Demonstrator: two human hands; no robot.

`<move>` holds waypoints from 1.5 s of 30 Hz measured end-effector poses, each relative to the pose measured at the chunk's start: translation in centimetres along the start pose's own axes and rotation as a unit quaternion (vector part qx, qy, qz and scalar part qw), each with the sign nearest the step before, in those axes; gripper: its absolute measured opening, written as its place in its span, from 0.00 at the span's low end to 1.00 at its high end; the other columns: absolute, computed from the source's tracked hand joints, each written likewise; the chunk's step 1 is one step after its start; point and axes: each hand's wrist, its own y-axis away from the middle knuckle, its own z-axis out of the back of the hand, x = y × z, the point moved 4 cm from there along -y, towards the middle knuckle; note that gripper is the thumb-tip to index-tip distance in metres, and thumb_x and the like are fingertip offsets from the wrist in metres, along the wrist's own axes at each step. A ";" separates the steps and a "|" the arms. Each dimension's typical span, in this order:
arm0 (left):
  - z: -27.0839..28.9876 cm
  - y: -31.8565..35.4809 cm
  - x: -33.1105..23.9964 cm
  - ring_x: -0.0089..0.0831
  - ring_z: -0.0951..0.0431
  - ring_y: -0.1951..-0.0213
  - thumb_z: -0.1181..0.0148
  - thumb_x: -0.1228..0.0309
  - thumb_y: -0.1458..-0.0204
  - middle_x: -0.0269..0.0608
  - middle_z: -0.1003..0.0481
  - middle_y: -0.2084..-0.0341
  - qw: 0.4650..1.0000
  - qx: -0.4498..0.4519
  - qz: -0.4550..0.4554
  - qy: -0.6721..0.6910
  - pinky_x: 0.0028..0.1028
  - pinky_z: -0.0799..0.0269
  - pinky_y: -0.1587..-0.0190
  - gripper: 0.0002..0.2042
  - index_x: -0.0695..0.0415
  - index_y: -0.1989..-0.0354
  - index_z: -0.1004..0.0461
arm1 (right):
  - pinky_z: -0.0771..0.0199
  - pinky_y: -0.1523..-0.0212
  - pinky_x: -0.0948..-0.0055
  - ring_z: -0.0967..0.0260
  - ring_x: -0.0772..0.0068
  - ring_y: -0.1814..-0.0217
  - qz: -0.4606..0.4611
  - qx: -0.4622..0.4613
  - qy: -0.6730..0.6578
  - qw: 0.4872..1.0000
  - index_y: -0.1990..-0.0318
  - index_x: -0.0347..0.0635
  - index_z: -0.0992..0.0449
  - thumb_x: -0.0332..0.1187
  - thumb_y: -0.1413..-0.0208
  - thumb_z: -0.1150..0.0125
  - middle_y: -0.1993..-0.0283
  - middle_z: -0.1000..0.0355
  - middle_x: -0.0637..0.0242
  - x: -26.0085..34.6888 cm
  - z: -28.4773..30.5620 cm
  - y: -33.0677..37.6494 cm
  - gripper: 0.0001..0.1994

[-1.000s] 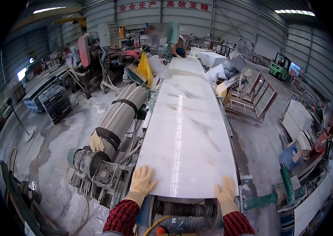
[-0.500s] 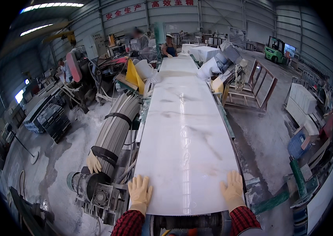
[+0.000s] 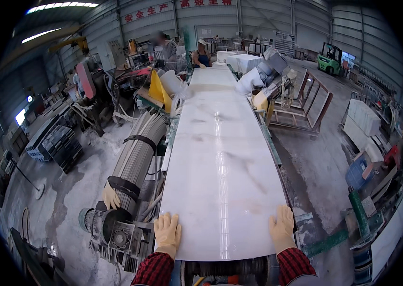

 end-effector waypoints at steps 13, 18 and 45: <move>0.5 0.2 -0.2 0.62 0.29 0.24 0.31 0.59 0.30 0.56 0.25 0.26 1.000 -0.007 -0.002 0.020 0.57 0.35 0.20 0.27 0.51 0.25 0.22 | 0.37 0.08 0.40 0.37 0.24 0.09 0.036 0.083 -0.074 0.993 0.20 0.36 0.22 0.48 0.28 0.28 0.13 0.30 0.34 -1.8 1.5 0.1 0.36; 0.7 0.0 -0.4 0.62 0.30 0.25 0.33 0.60 0.29 0.57 0.26 0.27 1.000 0.015 0.000 0.024 0.58 0.36 0.21 0.27 0.51 0.24 0.24 | 0.35 0.11 0.34 0.33 0.24 0.14 0.125 0.018 -0.052 0.991 0.24 0.37 0.21 0.45 0.31 0.29 0.17 0.27 0.33 -2.0 0.4 -0.9 0.32; 1.5 0.5 -0.6 0.61 0.26 0.29 0.30 0.64 0.31 0.54 0.23 0.31 0.999 -0.023 -0.014 0.040 0.55 0.32 0.23 0.21 0.51 0.32 0.19 | 0.37 0.09 0.37 0.34 0.27 0.12 0.121 0.018 -0.081 0.989 0.23 0.37 0.20 0.43 0.31 0.27 0.15 0.27 0.36 -3.1 -1.1 -0.9 0.33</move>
